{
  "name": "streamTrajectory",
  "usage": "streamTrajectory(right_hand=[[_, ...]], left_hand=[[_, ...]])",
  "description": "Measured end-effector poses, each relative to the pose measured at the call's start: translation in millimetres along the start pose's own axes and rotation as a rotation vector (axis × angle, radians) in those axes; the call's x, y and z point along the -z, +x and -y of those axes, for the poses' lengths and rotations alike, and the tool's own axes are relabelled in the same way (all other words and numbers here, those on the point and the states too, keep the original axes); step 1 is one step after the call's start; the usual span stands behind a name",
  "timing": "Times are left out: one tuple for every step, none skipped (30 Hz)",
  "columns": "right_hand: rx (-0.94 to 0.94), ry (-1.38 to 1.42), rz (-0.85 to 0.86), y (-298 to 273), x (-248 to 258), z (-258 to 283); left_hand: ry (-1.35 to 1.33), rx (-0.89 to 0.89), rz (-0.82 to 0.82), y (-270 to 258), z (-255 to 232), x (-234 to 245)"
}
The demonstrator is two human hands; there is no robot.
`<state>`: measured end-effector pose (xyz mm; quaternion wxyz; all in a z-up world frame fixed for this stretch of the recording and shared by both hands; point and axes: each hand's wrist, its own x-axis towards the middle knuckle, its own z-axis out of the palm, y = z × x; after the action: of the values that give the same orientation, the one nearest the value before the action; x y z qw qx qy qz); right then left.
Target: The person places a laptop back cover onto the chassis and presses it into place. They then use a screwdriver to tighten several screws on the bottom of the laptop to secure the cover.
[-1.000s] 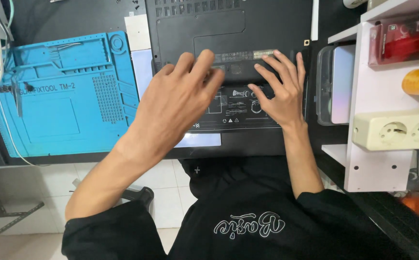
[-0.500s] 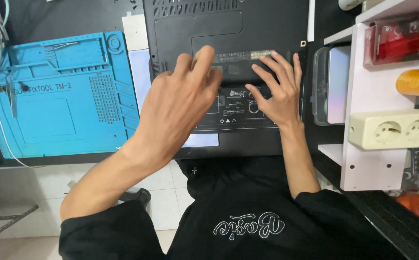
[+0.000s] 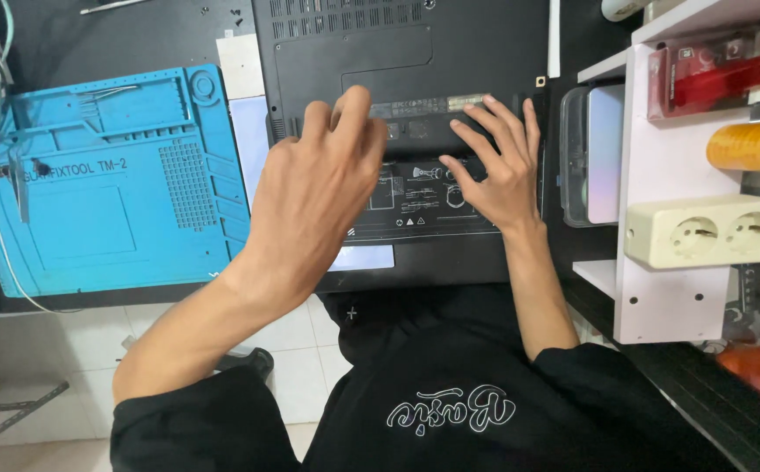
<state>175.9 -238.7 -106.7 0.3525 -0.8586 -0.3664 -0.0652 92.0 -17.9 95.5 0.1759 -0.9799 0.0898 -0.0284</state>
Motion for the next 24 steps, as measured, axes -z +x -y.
streamTrajectory(right_hand=[[0.0, 0.005, -0.001, 1, -1, -1], [-0.003, 0.003, -0.002, 0, -1, -1], [-0.006, 0.005, -0.001, 0, 0, -1], [-0.008, 0.009, 0.001, -1, 0, 0], [-0.008, 0.01, 0.001, -1, -1, 0], [-0.006, 0.01, -0.004, 0, -2, -1], [-0.003, 0.011, -0.008, 1, -3, -2], [-0.006, 0.01, -0.007, 0, -1, 0], [-0.006, 0.008, -0.004, -1, 0, 1], [0.001, 0.009, -0.005, 1, 0, 2], [0.005, 0.01, -0.007, 4, 0, 4], [0.017, 0.015, -0.005, 6, 0, 7], [0.028, 0.02, -0.003, 8, 0, 10], [0.027, 0.021, -0.001, 8, -2, 14], [0.042, 0.055, 0.01, 8, -5, 19], [0.062, 0.09, 0.018, 10, -8, 23], [0.065, 0.091, 0.017, 15, -11, 29], [0.081, 0.128, 0.029, 18, -14, 35], [0.096, 0.165, 0.04, 22, -16, 40], [0.1, 0.165, 0.041, 25, -18, 45], [0.112, 0.192, 0.042, 29, -20, 50], [0.126, 0.22, 0.045, 33, -23, 56], [0.132, 0.222, 0.046, 36, -24, 59], [0.142, 0.246, 0.045, 41, -27, 61]], left_hand=[[0.009, 0.006, 0.015, 0, 1, 1], [0.008, 0.003, 0.015, 0, 1, 1], [0.003, -0.003, 0.017, 1, 1, 2], [-0.001, -0.006, 0.022, 1, 2, 2], [-0.001, -0.006, 0.023, 0, 2, 2], [-0.001, -0.006, 0.034, -1, 3, 1], [-0.001, -0.005, 0.045, -1, 3, 1], [-0.003, -0.008, 0.045, -1, 4, 3], [-0.021, -0.013, 0.036, -2, 4, 6], [-0.032, -0.013, 0.026, -2, 6, 9], [-0.029, -0.01, 0.024, -4, 7, 7], [-0.041, -0.005, 0.019, -5, 9, 5], [-0.053, -0.001, 0.014, -6, 10, 3], [-0.055, -0.001, 0.017, -10, 11, 0], [-0.076, 0.017, 0.011, -14, 12, -2], [-0.094, 0.038, 0.002, -17, 15, -5], [-0.092, 0.041, 0.001, -21, 19, -2], [-0.145, 0.064, -0.023, -24, 23, 0], [-0.198, 0.088, -0.048, -27, 27, 1], [-0.197, 0.091, -0.049, -32, 30, 1], [-0.258, 0.128, -0.061, -37, 33, 1], [-0.318, 0.167, -0.073, -42, 37, 1], [-0.315, 0.173, -0.073, -47, 38, -1], [-0.365, 0.225, -0.09, -53, 41, -5]])
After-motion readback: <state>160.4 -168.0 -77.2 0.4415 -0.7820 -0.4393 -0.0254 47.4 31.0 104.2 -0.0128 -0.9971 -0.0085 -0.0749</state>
